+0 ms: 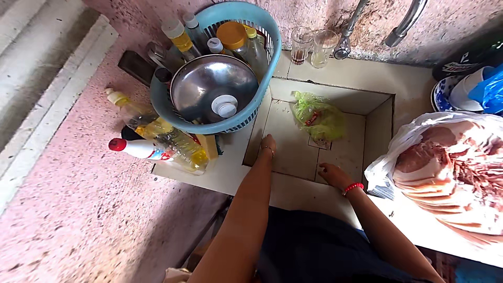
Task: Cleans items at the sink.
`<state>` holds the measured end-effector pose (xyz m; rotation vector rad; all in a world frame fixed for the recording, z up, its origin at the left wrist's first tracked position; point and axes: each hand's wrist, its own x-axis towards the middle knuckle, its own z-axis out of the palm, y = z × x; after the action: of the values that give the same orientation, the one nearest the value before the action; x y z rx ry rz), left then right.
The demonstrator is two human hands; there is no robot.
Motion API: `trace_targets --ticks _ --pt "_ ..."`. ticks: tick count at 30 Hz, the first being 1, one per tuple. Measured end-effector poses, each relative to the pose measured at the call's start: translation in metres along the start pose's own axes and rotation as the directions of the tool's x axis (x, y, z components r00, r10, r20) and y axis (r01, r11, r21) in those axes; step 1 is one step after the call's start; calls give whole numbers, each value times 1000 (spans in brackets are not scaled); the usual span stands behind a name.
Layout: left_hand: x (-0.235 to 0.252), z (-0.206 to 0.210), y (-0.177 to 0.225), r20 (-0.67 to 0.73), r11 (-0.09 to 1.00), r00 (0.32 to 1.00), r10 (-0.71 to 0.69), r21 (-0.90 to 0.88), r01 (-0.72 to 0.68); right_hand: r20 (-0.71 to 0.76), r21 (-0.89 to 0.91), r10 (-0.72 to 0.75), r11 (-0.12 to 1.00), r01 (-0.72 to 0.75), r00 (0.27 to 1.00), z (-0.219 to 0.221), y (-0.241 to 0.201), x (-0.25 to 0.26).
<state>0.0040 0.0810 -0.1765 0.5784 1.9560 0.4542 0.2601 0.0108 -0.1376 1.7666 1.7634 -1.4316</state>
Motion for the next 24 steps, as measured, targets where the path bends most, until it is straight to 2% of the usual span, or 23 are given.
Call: trace_targets --ticks 2,3,5,7,9,13,17,24 --pt "0 1 -6 15 981 999 -33 -189 36 -2 7 -1 1000 1 1000 0 -1 -1" --pt "-5 -2 -7 71 966 997 -39 -252 56 -1 12 0 1000 0 1000 0 -1 -1" --pt "-11 -5 -5 167 956 985 -47 -278 93 0 23 -2 1000 2 1000 1 -1 0" --pt "-9 2 -4 184 969 982 -34 -233 77 1 25 -4 1000 4 1000 1 0 1" --pt "-14 2 0 225 957 974 -23 -275 87 7 24 -1 1000 1 1000 1 0 0" --pt "-2 6 -2 176 947 984 -23 -312 78 8 8 -4 1000 4 1000 1 -1 0" --pt "1 3 -3 187 920 978 -90 -360 153 12 8 1 1000 -1 1000 1 -1 0" --pt "0 2 -1 116 911 989 -92 -391 130 18 2 2 1000 -2 1000 0 -2 0"
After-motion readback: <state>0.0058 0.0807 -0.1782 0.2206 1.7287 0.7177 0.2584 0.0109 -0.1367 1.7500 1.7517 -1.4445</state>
